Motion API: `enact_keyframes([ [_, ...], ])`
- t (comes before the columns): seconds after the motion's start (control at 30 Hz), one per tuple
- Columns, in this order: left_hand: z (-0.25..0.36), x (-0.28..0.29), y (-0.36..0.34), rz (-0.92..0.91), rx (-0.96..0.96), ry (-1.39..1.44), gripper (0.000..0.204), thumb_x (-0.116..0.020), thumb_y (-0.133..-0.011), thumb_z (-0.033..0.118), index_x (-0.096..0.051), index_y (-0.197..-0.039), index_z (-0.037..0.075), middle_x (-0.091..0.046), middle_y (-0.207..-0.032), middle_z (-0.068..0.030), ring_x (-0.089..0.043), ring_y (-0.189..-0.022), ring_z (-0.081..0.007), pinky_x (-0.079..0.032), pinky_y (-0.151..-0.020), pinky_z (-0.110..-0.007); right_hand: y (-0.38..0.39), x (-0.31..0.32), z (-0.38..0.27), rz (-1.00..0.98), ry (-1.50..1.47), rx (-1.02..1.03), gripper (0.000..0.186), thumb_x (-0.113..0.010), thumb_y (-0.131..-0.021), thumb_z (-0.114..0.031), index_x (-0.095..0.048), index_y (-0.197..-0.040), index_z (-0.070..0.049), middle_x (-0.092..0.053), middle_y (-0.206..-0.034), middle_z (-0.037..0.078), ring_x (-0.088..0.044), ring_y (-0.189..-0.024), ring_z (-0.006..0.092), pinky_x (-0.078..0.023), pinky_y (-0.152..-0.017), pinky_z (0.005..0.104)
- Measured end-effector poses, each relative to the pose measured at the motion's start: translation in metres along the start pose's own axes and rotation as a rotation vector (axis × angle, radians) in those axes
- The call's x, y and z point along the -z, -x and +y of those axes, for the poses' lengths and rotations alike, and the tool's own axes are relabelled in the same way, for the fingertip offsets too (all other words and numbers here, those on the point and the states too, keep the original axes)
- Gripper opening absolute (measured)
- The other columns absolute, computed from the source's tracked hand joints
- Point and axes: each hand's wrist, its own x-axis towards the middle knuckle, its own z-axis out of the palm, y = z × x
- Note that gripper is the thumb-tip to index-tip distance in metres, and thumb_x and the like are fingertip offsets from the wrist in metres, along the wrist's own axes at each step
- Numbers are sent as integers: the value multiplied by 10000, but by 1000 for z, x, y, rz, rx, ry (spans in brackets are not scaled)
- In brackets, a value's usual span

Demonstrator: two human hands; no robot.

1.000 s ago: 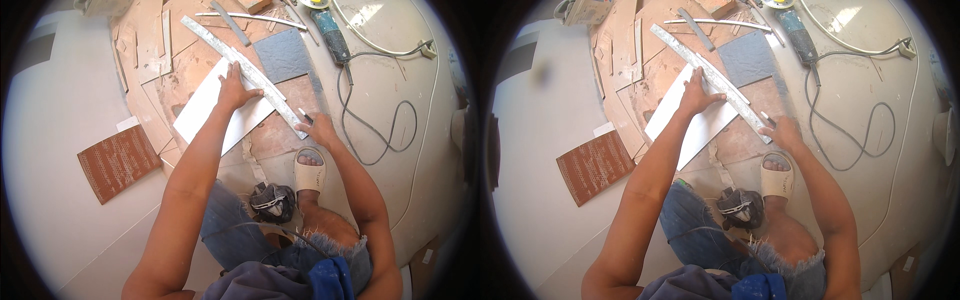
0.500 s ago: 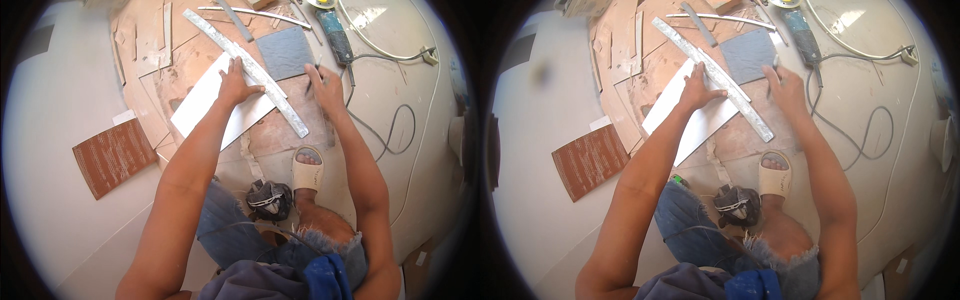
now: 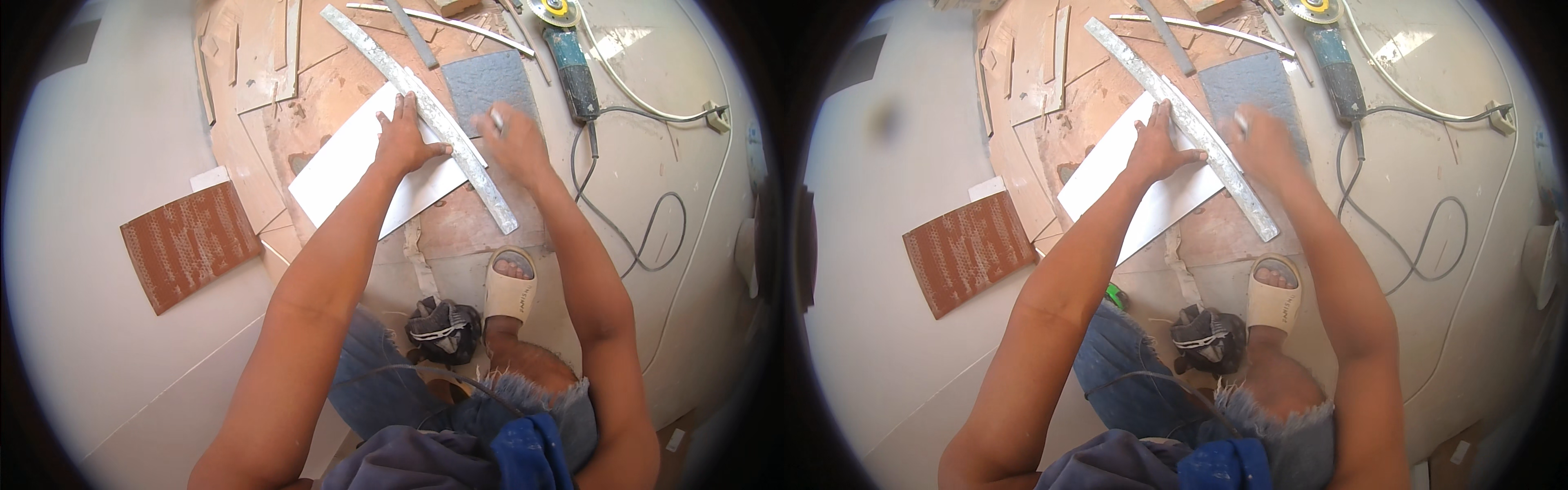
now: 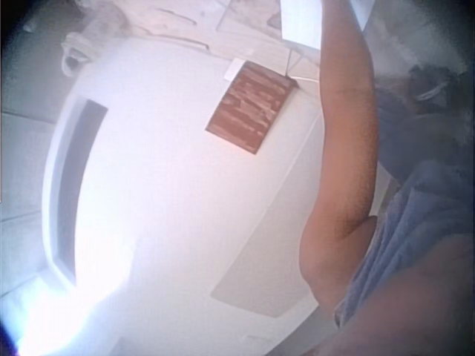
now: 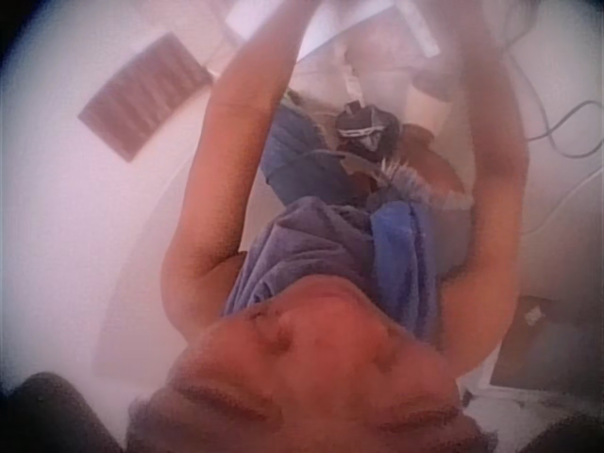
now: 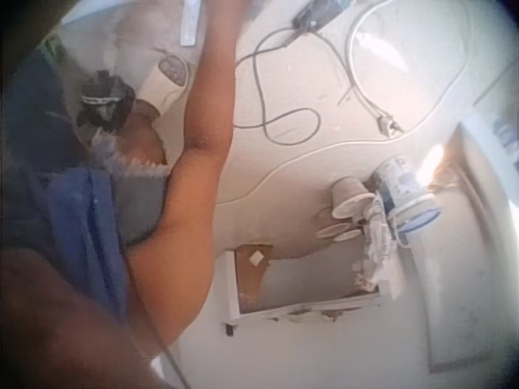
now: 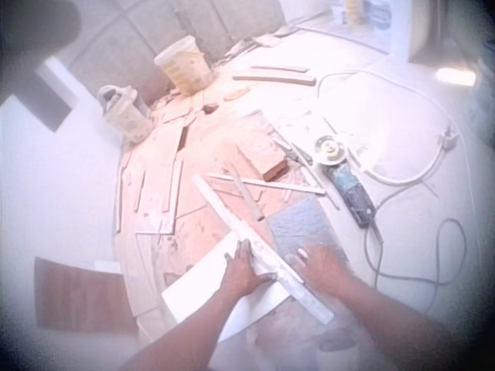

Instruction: The person measures and marks a white tile with a tape measure and marker, then uses a handheld power tool to cut along the marked lines. After cutting, the person carries the tile to a tiled wall area and fits it into place.

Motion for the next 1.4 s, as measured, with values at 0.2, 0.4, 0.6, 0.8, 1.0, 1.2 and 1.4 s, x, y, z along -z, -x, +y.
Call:
enact_keyframes([
  [0.2, 5, 2, 1, -6, 8, 0, 1307, -885, -637, 544, -150, -1569, -2, -259, -1607, -230, -231, -1498, -389, -122, -1252, -493, 63, -14, 14, -449, 349, -188, 478, -740, -850, -388, -651, -1149, -26, -697, -1009, 213, -693, -904, 374, -553, -805, 466],
  [0.4, 0, -1, -3, -11, 12, 41, 1336, -901, -616, 543, -123, -1590, 63, -177, -1642, -203, -138, -1458, -568, -325, -1128, -647, 75, -31, 23, -312, 340, -85, 443, -730, -844, -326, -617, -1136, -13, -667, -1034, 206, -690, -912, 370, -560, -788, 464],
  [0.6, -4, -6, -6, -5, -9, 36, 1330, -902, -621, 537, -124, -1589, 62, -174, -1643, -203, -138, -1460, -566, -323, -1122, -658, 76, -36, 34, -297, 311, -32, 400, -725, -836, -273, -625, -1113, -3, -663, -1024, 214, -689, -896, 379, -563, -781, 462],
  [0.8, -4, -6, -4, -3, 0, 60, 1330, -905, -619, 532, -122, -1591, 74, -171, -1647, -191, -131, -1462, -563, -322, -1121, -664, 75, -38, 36, -282, 290, -22, 382, -723, -832, -258, -629, -1101, -3, -664, -1012, 218, -688, -893, 381, -561, -788, 460],
  [1.0, 2, 0, -1, -42, 36, 57, 1338, -900, -622, 544, -111, -1593, 68, -154, -1648, -196, -133, -1458, -570, -350, -1110, -659, 76, -36, 37, -329, 271, -37, 555, -714, -858, -304, -600, -1280, 38, -646, -1064, 237, -671, -914, 385, -542, -827, 454],
  [1.2, 5, 4, 2, -15, 18, 31, 1326, -903, -618, 532, -152, -1567, -9, -247, -1599, -266, -187, -1479, -495, -163, -1240, -516, 75, -36, 36, -334, 286, -29, 577, -712, -868, -312, -588, -1296, 55, -643, -1071, 240, -674, -914, 380, -546, -827, 442],
  [1.4, 2, 1, 1, -3, -24, 35, 1300, -895, -645, 508, -152, -1552, -54, -275, -1587, -271, -221, -1499, -403, -108, -1249, -509, 76, -39, 38, -304, 312, -13, 437, -709, -866, -287, -617, -1169, 14, -652, -1060, 220, -685, -905, 382, -565, -797, 454],
])
